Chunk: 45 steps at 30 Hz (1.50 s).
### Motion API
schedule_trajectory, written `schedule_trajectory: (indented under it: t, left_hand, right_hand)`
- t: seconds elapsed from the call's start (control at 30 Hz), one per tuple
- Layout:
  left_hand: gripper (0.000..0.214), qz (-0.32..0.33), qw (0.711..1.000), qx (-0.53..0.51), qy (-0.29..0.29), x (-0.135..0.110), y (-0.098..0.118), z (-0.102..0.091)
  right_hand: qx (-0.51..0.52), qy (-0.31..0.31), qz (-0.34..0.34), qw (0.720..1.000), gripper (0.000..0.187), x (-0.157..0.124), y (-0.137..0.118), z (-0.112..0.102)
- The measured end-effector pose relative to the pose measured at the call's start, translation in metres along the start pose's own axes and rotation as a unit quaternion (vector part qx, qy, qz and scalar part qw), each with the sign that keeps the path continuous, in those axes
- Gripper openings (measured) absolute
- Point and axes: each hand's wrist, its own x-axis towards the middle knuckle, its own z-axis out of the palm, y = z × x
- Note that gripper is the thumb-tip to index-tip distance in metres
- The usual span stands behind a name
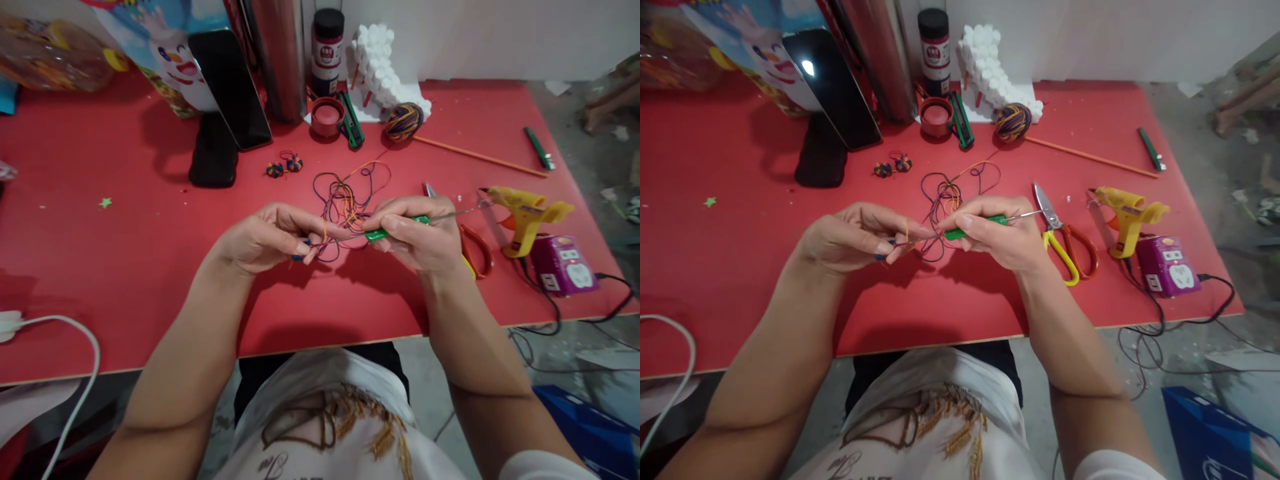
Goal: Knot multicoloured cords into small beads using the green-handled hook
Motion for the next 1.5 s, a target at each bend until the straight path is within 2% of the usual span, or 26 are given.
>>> schedule_trajectory:
  t: [0.23, 0.4, 0.53, 0.63, 0.73, 0.87, 1.0, 1.17, 1.5]
  left_hand:
    - [0.039, -0.006, 1.0, 0.012, -0.001, 0.002, -0.002, 0.0]
    - [0.031, -0.001, 1.0, 0.006, 0.001, 0.002, -0.003, -0.004]
    - [0.038, 0.002, 1.0, -0.002, -0.004, 0.004, -0.008, 0.003]
    - [0.033, 0.037, 0.997, -0.061, 0.013, 0.008, -0.016, 0.011]
    - [0.028, 0.067, 0.993, -0.091, 0.046, 0.012, -0.022, 0.017]
    - [0.03, 0.045, 0.992, -0.116, 0.035, 0.015, -0.025, 0.019]
    - [0.029, 0.041, 0.99, -0.131, 0.029, 0.015, -0.026, 0.019]
    - [0.03, 0.038, 0.993, -0.103, 0.047, 0.015, -0.026, 0.018]
    - [0.027, 0.071, 0.991, -0.069, 0.085, 0.017, -0.024, 0.019]
  right_hand:
    - [-0.021, -0.01, 0.022, 0.999, 0.016, -0.001, -0.009, -0.001]
    - [0.007, -0.034, 0.011, 0.999, 0.013, 0.001, -0.009, -0.004]
    - [0.051, -0.043, -0.007, 0.998, 0.015, 0.002, -0.001, 0.002]
    - [0.102, 0.002, -0.012, 0.995, 0.014, 0.003, 0.006, 0.017]
    - [0.091, 0.054, -0.018, 0.994, 0.02, 0.003, 0.011, 0.028]
    - [0.082, 0.103, 0.002, 0.991, 0.02, 0.003, 0.011, 0.028]
    - [0.084, 0.111, 0.016, 0.99, 0.018, 0.005, 0.011, 0.023]
    - [0.074, 0.121, 0.027, 0.989, 0.02, 0.009, 0.013, 0.025]
    - [0.094, 0.123, 0.018, 0.988, 0.018, 0.011, 0.016, 0.023]
